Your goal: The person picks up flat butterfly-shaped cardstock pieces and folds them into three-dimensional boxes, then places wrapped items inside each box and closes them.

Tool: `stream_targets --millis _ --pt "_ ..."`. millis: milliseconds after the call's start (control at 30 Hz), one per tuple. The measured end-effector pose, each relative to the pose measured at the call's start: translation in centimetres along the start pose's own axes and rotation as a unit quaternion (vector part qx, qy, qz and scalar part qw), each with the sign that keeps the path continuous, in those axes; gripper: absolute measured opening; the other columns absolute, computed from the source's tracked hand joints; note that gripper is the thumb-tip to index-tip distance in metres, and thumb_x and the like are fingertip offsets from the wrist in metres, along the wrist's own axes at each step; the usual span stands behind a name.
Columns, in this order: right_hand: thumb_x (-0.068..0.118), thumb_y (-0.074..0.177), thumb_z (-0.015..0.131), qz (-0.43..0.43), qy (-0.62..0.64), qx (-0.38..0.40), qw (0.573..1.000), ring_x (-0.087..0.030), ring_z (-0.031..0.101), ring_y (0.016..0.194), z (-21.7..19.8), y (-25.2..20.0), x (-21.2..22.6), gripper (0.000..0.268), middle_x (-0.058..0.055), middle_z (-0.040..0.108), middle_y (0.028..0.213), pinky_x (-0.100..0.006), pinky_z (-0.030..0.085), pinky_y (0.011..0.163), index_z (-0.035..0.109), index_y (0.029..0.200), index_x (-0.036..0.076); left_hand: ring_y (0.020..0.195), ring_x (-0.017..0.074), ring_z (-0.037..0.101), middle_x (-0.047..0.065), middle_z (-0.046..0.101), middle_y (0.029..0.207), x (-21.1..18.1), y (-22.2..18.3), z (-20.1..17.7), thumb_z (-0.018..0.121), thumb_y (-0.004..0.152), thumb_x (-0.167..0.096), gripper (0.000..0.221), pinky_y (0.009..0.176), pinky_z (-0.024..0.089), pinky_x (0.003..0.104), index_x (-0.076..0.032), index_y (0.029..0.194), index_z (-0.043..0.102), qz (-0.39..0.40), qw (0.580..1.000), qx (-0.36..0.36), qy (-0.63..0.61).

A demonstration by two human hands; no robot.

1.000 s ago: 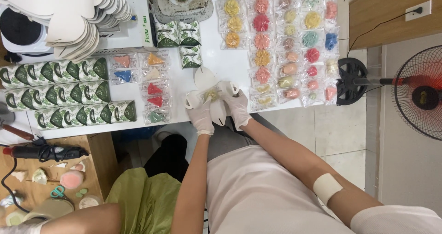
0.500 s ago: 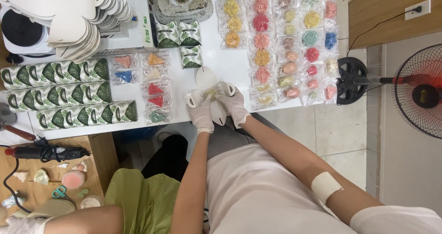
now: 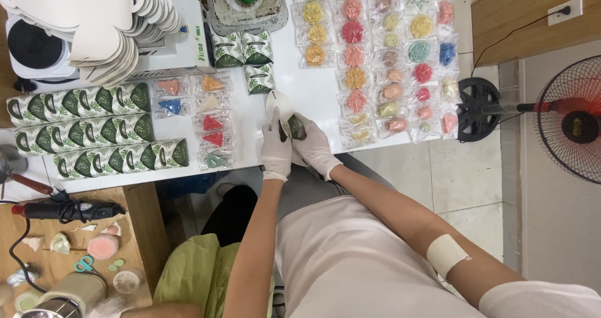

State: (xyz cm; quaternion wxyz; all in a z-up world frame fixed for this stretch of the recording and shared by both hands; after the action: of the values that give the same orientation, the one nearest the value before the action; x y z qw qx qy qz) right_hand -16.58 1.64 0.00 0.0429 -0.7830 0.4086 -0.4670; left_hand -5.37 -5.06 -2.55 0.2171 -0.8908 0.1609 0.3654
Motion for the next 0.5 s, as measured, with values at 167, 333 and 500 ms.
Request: stream_targets --millis 167,333,500 --pt "0.009 0.079 0.070 -0.061 0.050 0.029 0.996 -0.020 0.064 0.086 0.7 0.7 -2.7 0.076 -0.010 0.063 0.102 -0.031 0.055 0.082 0.048 0.152 0.014 0.099 0.0294 0.066 0.012 0.056 0.119 -1.7 -0.2 -3.3 0.070 0.088 -0.019 0.079 0.084 0.055 0.040 -0.028 0.160 0.038 0.055 0.995 0.081 0.016" --pt "0.007 0.082 0.067 -0.105 0.026 0.075 0.991 -0.021 0.062 0.092 0.6 0.8 -3.3 0.077 -0.012 0.059 0.106 -0.031 0.055 0.085 0.045 0.155 0.014 0.095 0.0263 0.066 0.011 0.056 0.119 -1.4 0.3 -4.0 0.080 0.083 -0.027 0.084 0.082 0.055 0.037 -0.021 0.156 0.038 0.118 0.990 0.080 -0.002" --pt "0.011 0.092 0.067 -0.086 0.119 0.087 0.985 -0.018 0.067 0.100 -1.3 0.1 -1.7 0.047 -0.010 0.063 0.112 -0.028 0.054 0.093 0.065 0.139 0.013 0.084 0.0165 0.065 0.007 0.060 0.110 -0.9 1.1 -3.2 0.083 0.082 -0.028 0.079 0.079 0.057 0.030 -0.020 0.152 0.049 0.107 0.990 0.081 -0.052"
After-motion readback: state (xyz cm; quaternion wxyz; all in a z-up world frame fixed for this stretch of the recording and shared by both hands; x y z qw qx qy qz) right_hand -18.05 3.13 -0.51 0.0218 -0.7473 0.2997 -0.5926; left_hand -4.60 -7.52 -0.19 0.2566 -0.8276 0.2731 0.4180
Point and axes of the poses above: each hand's wrist, its own y-axis towards the middle knuckle, its own z-axis out of the palm, x = y × z, the point moved 3 cm from there along y, towards the middle knuckle
